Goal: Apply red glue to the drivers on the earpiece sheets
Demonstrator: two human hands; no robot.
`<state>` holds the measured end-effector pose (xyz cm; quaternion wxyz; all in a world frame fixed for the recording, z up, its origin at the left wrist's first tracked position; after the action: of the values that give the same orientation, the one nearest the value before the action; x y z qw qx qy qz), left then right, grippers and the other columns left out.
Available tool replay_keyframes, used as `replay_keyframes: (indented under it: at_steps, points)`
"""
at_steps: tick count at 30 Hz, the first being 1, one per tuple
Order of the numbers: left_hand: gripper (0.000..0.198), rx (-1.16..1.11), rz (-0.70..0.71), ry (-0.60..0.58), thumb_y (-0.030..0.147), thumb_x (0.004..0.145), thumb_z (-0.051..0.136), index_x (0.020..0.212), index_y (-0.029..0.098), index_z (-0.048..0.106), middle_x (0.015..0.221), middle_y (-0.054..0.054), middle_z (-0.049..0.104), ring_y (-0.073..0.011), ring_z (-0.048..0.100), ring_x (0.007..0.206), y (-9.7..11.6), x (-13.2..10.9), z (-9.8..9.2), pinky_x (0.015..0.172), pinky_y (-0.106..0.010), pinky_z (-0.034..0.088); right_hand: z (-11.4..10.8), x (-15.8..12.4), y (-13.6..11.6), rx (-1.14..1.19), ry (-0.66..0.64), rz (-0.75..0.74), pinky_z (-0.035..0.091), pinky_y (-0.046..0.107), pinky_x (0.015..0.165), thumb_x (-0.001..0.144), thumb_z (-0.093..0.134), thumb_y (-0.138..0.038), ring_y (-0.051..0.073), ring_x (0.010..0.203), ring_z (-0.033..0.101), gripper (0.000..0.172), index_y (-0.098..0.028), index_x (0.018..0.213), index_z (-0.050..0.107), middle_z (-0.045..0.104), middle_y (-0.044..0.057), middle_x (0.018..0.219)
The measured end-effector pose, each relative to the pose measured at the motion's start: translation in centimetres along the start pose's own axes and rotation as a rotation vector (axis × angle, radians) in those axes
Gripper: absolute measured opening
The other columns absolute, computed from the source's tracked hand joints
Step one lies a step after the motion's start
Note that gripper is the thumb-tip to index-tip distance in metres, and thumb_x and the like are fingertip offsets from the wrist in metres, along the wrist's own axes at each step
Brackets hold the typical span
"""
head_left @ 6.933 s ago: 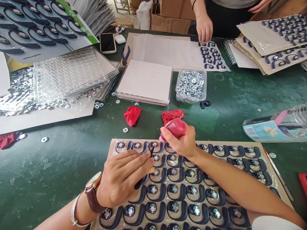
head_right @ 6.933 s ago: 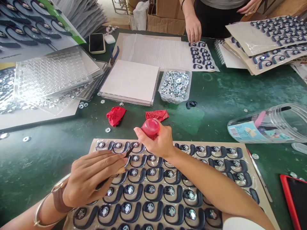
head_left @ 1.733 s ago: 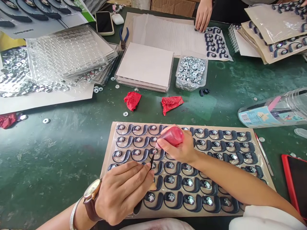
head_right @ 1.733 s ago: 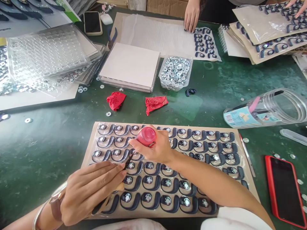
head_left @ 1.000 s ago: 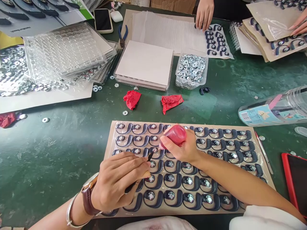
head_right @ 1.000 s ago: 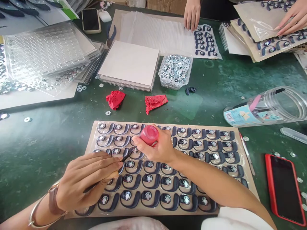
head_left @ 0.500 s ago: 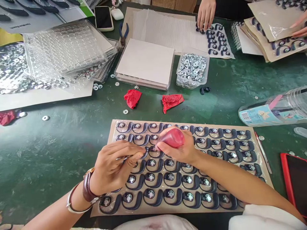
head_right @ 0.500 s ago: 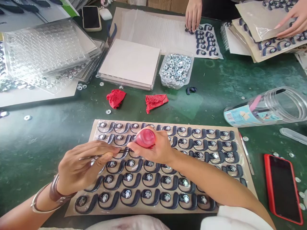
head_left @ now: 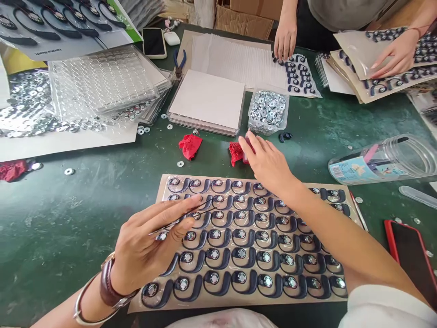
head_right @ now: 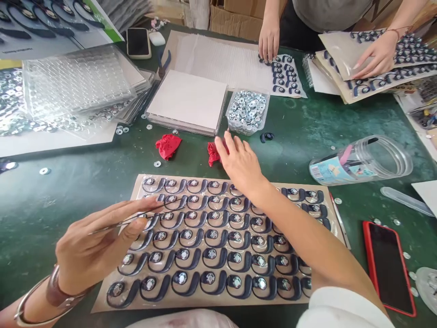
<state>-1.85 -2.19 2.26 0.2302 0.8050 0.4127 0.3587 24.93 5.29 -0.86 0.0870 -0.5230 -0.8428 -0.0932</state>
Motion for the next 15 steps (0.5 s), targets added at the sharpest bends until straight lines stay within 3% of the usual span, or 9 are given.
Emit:
replay_keyframes:
  at_steps: [2,3,5,7,10,11,13,15]
  points:
    - [0.042,-0.012,-0.045,0.023,0.017,0.088,0.063,0.129,0.026,0.059,0.107,0.002,0.073,-0.0104,0.071,0.091,0.4,0.6,0.5,0.085,-0.018,0.056,-2.0,-0.7,-2.1,0.16,0.085,-0.026,0.046,0.043,0.096,0.092,0.044,-0.007,0.028,0.118,0.057,0.039,-0.012,0.13,0.052,0.063,0.017,0.125]
    - [0.043,-0.033,-0.067,0.023,0.018,0.089,0.063,0.13,0.027,0.058,0.107,0.002,0.074,-0.0105,0.071,0.091,0.7,0.9,0.9,0.085,-0.018,0.056,-3.0,-1.1,-3.4,0.292,0.089,-0.067,0.049,0.039,0.089,0.094,0.049,-0.016,0.025,0.103,0.064,0.031,-0.012,0.124,0.055,0.069,0.013,0.109]
    - [0.041,-0.088,-0.098,0.006,0.022,0.09,0.063,0.131,0.028,0.057,0.103,0.002,0.074,-0.0101,0.072,0.087,1.3,1.7,1.8,0.082,-0.017,0.057,-4.5,-1.9,-5.7,0.527,0.006,-0.186,0.05,0.031,0.071,0.095,0.054,-0.029,0.019,0.079,0.067,0.026,-0.013,0.115,0.057,0.072,0.007,0.091]
    - [0.051,-0.13,-0.12,-0.03,0.032,0.091,0.064,0.139,0.027,0.048,0.101,0.002,0.075,-0.0108,0.072,0.083,1.8,2.1,2.5,0.079,-0.018,0.057,-4.9,-2.6,-6.8,0.597,-0.043,-0.235,0.046,0.028,0.059,0.095,0.054,-0.029,0.016,0.067,0.066,0.019,-0.014,0.106,0.06,0.073,0.005,0.083]
    - [0.084,-0.009,-0.124,-0.137,0.061,0.082,0.062,0.147,0.018,0.032,0.104,-0.006,0.072,-0.0175,0.071,0.086,1.8,1.7,3.0,0.075,-0.027,0.058,-3.8,-3.1,-5.8,0.691,-0.015,-0.038,0.042,0.025,0.053,0.094,0.057,-0.026,0.012,0.055,0.062,0.011,-0.017,0.093,0.064,0.072,0.001,0.075]
    - [0.081,0.067,-0.087,-0.19,0.065,0.081,0.058,0.143,0.016,0.037,0.099,-0.006,0.072,-0.0184,0.07,0.082,1.7,1.2,3.1,0.07,-0.029,0.058,-3.2,-3.3,-5.2,0.791,-0.007,0.06,0.042,0.024,0.051,0.093,0.059,-0.027,0.01,0.052,0.06,0.011,-0.018,0.091,0.064,0.07,0.0,0.073]
    - [0.058,0.22,0.053,-0.289,0.061,0.088,0.051,0.123,0.015,0.054,0.078,-0.001,0.068,-0.0162,0.066,0.064,1.6,0.1,3.4,0.054,-0.028,0.051,-2.0,-3.7,-4.4,1.04,-0.004,0.205,0.043,0.021,0.047,0.092,0.06,-0.028,0.008,0.05,0.059,0.01,-0.019,0.09,0.064,0.068,-0.001,0.073]
    - [0.045,0.346,0.206,-0.349,0.053,0.095,0.044,0.11,0.014,0.06,0.059,0.004,0.057,-0.0144,0.057,0.048,1.5,-1.0,4.0,0.043,-0.028,0.041,-1.2,-4.1,-4.4,1.217,0.0,0.213,0.044,0.02,0.046,0.092,0.058,-0.024,0.009,0.053,0.062,0.007,-0.019,0.093,0.063,0.068,0.001,0.077]
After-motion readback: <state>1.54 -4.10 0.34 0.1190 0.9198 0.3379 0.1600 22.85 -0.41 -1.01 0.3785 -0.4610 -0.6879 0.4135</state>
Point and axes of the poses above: each hand's wrist, its own x-axis towards the middle knuckle, its own z-axis out of the palm, y = z × x, the point moved 2 cm from there along x, towards the middle knuckle
